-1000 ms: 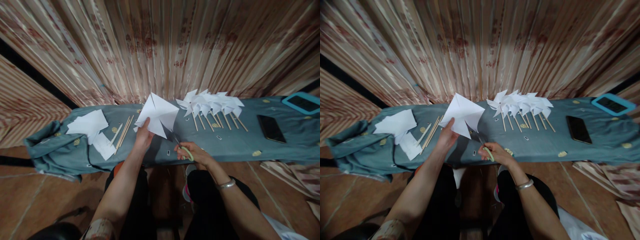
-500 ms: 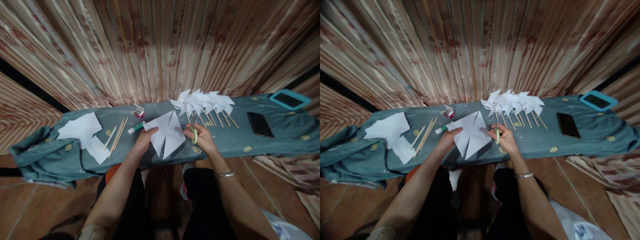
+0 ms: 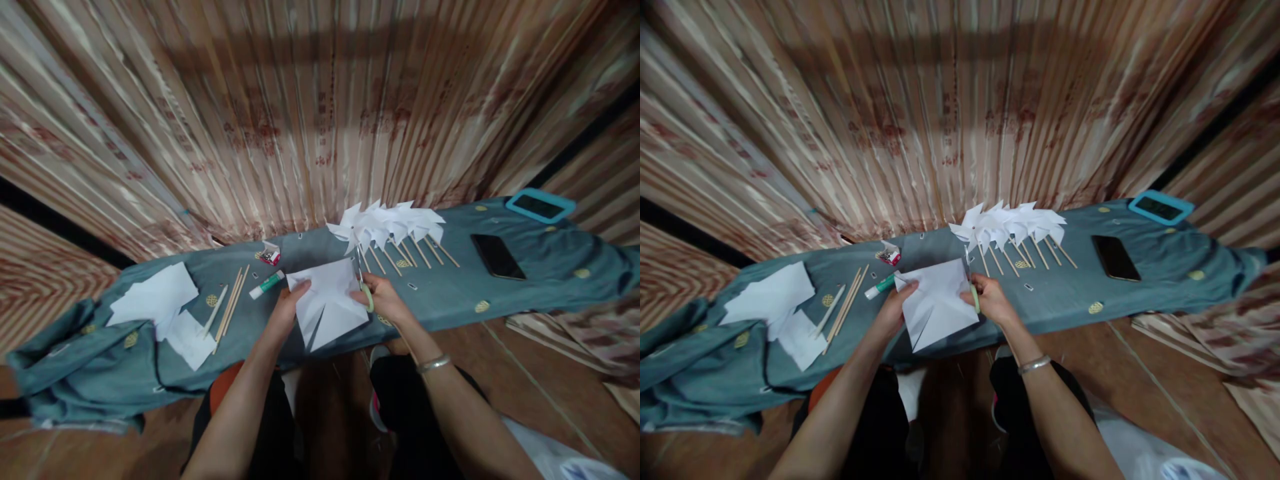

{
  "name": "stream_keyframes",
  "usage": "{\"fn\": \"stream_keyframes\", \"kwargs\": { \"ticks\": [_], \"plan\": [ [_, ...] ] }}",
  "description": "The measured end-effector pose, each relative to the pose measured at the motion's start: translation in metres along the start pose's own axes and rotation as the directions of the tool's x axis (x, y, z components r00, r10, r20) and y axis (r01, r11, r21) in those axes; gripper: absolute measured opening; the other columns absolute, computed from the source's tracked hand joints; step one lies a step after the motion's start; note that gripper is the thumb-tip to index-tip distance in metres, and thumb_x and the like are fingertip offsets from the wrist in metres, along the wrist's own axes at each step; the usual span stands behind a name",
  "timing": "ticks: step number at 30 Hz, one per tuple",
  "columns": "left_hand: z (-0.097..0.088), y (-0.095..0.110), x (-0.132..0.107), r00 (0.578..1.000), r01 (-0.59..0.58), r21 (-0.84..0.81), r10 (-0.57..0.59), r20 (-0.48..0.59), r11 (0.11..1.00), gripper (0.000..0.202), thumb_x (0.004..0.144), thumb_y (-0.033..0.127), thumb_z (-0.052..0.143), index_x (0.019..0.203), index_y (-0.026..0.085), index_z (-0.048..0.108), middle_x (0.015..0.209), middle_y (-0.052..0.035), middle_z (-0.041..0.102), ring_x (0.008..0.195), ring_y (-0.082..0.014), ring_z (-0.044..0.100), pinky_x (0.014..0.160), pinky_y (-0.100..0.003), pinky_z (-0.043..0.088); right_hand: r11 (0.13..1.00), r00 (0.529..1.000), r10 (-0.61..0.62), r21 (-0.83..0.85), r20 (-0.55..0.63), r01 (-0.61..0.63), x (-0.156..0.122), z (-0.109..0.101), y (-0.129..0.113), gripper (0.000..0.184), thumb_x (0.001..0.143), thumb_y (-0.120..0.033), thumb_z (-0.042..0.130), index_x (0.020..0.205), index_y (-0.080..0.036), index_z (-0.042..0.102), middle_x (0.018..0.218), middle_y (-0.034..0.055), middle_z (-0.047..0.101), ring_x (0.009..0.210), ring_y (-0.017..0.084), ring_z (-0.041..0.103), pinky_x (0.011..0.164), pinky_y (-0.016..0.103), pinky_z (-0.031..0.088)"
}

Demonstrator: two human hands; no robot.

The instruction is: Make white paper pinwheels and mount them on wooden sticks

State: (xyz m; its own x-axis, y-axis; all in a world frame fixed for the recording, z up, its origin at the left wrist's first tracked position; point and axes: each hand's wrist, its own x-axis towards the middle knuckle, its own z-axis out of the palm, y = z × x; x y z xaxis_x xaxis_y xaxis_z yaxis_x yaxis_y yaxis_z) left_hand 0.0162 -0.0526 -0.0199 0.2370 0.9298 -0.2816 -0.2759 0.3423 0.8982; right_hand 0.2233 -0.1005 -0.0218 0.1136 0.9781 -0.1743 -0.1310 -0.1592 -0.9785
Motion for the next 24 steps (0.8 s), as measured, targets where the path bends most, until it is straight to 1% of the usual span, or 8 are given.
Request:
{"fn": "stream_keyframes", "kwargs": {
  "ticks": [2, 5, 8, 11, 15, 17, 20, 24],
  "plan": [
    [0.002, 0.005, -0.003, 0.999, 0.003, -0.120, 0.003, 0.050, 0.993, 0.042, 0.055, 0.048, 0.084, 0.079, 0.015, 0.072, 0.084, -0.0105, 0.075, 0.091, -0.0306, 0.069, 0.083, -0.039, 0.053, 0.998, 0.998, -0.012, 0.055, -0.056, 0.015, 0.005, 0.004, 0.000, 0.040, 0.041, -0.034, 0.087, 0.069, -0.018, 0.063, 0.057, -0.0040, 0.062, 0.051, 0.011, 0.052, 0.050, 0.024, 0.039],
    [0.006, 0.009, -0.010, 0.993, 0.002, -0.292, 0.032, 0.111, 0.956, 0.050, 0.060, 0.055, 0.080, 0.093, 0.019, 0.072, 0.099, -0.0092, 0.075, 0.106, -0.0314, 0.065, 0.093, -0.043, 0.050, 0.989, 0.984, -0.032, 0.138, -0.173, 0.056, 0.013, 0.010, -0.001, 0.038, 0.041, -0.033, 0.086, 0.069, -0.019, 0.065, 0.058, -0.0032, 0.064, 0.051, 0.012, 0.052, 0.050, 0.025, 0.041],
    [0.007, 0.006, -0.016, 0.984, 0.024, -0.360, 0.042, 0.174, 0.932, 0.055, 0.061, 0.061, 0.077, 0.099, 0.022, 0.070, 0.106, -0.0075, 0.073, 0.113, -0.0311, 0.061, 0.099, -0.051, 0.046, 0.963, 0.960, -0.036, 0.248, -0.277, 0.108, 0.020, 0.018, 0.001, 0.039, 0.042, -0.036, 0.086, 0.071, -0.019, 0.066, 0.063, -0.0017, 0.068, 0.055, 0.014, 0.057, 0.057, 0.028, 0.046],
    [0.013, -0.002, -0.020, 0.979, -0.031, -0.333, 0.095, 0.178, 0.942, 0.048, 0.060, 0.052, 0.081, 0.095, 0.022, 0.069, 0.111, -0.0080, 0.070, 0.117, -0.0315, 0.058, 0.101, -0.053, 0.043, 0.948, 0.945, -0.040, 0.288, -0.323, 0.138, 0.026, 0.028, 0.005, 0.042, 0.043, -0.039, 0.085, 0.075, -0.018, 0.067, 0.065, 0.0000, 0.070, 0.057, 0.015, 0.060, 0.060, 0.030, 0.049],
    [0.028, -0.008, -0.020, 0.989, -0.121, -0.270, 0.140, 0.055, 0.955, 0.052, 0.056, 0.032, 0.087, 0.103, 0.023, 0.065, 0.116, -0.0072, 0.069, 0.116, -0.0287, 0.060, 0.100, -0.047, 0.045, 0.945, 0.947, -0.038, 0.295, -0.319, 0.138, 0.030, 0.040, 0.009, 0.045, 0.043, -0.042, 0.086, 0.077, -0.018, 0.067, 0.067, 0.0022, 0.071, 0.057, 0.017, 0.061, 0.058, 0.032, 0.049],
    [0.036, -0.006, -0.017, 0.991, -0.131, -0.267, 0.123, -0.046, 0.955, 0.052, 0.058, 0.026, 0.085, 0.105, 0.022, 0.063, 0.110, -0.0069, 0.071, 0.108, -0.0264, 0.065, 0.096, -0.043, 0.049, 0.947, 0.952, -0.042, 0.290, -0.304, 0.135, 0.029, 0.043, 0.008, 0.046, 0.044, -0.044, 0.085, 0.077, -0.018, 0.067, 0.067, 0.0019, 0.071, 0.057, 0.017, 0.061, 0.058, 0.032, 0.049],
    [0.045, 0.001, -0.007, 0.974, -0.168, -0.303, 0.111, -0.196, 0.938, 0.041, 0.062, 0.020, 0.080, 0.101, 0.020, 0.064, 0.096, -0.0055, 0.074, 0.093, -0.0224, 0.070, 0.087, -0.036, 0.053, 0.952, 0.958, -0.053, 0.274, -0.281, 0.134, 0.027, 0.046, 0.004, 0.045, 0.043, -0.045, 0.086, 0.074, -0.019, 0.066, 0.063, 0.0003, 0.068, 0.057, 0.017, 0.059, 0.057, 0.031, 0.047],
    [0.049, 0.017, 0.012, 0.954, -0.249, -0.352, 0.165, -0.251, 0.902, 0.031, 0.065, 0.017, 0.075, 0.095, 0.018, 0.066, 0.087, -0.0043, 0.075, 0.082, -0.0196, 0.071, 0.078, -0.030, 0.056, 0.972, 0.968, -0.100, 0.183, -0.232, 0.145, 0.027, 0.044, 0.003, 0.046, 0.046, -0.049, 0.086, 0.073, -0.018, 0.065, 0.062, -0.0007, 0.065, 0.059, 0.016, 0.057, 0.057, 0.029, 0.046]
  ]
}}
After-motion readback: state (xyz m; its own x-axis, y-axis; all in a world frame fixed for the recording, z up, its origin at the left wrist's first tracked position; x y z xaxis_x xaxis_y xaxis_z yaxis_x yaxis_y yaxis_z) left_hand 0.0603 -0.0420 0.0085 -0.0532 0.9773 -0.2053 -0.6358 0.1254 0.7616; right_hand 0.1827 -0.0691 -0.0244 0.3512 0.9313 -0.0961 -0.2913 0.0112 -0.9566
